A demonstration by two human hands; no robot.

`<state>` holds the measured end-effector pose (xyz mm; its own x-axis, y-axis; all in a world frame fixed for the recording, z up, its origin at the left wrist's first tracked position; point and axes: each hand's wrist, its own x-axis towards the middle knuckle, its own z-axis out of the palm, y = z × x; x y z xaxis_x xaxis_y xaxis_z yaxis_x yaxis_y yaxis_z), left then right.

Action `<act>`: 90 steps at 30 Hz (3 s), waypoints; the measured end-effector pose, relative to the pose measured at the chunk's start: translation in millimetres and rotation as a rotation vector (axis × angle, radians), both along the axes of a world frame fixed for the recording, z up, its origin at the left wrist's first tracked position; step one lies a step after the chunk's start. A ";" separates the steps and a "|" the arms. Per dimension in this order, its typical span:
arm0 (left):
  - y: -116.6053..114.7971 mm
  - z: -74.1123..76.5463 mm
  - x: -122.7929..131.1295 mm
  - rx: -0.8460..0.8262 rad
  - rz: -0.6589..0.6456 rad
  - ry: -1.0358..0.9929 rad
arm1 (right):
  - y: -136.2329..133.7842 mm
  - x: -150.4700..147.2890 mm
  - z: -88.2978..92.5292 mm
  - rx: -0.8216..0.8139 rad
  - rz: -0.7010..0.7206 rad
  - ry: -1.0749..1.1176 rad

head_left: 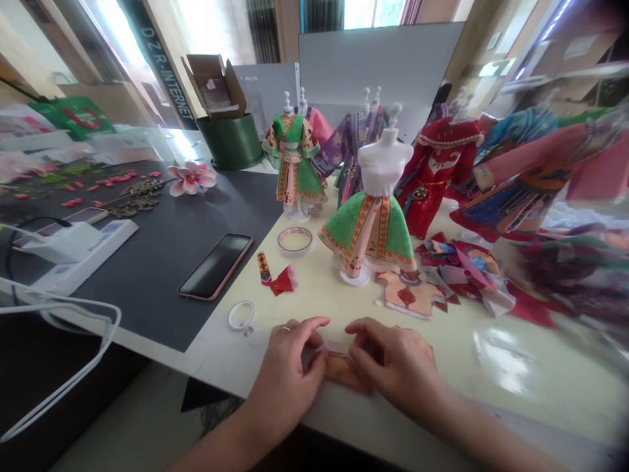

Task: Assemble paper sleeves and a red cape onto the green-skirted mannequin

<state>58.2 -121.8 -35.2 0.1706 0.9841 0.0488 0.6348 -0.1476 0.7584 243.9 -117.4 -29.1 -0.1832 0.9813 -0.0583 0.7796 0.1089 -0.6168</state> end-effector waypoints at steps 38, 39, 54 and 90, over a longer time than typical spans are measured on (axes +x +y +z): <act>4.4 -13.2 -4.9 0.144 -0.077 0.164 | -9.3 -3.2 -13.0 0.325 0.546 -0.050; 4.8 -12.8 -5.6 0.145 -0.080 0.167 | -9.1 -3.0 -13.2 0.327 0.551 -0.044; 9.9 -11.8 -11.4 0.163 -0.143 0.165 | -4.1 -4.1 -15.0 0.372 0.281 0.018; 6.8 -12.9 -12.1 0.147 -0.102 0.122 | 7.2 -14.3 -13.7 0.367 0.400 0.070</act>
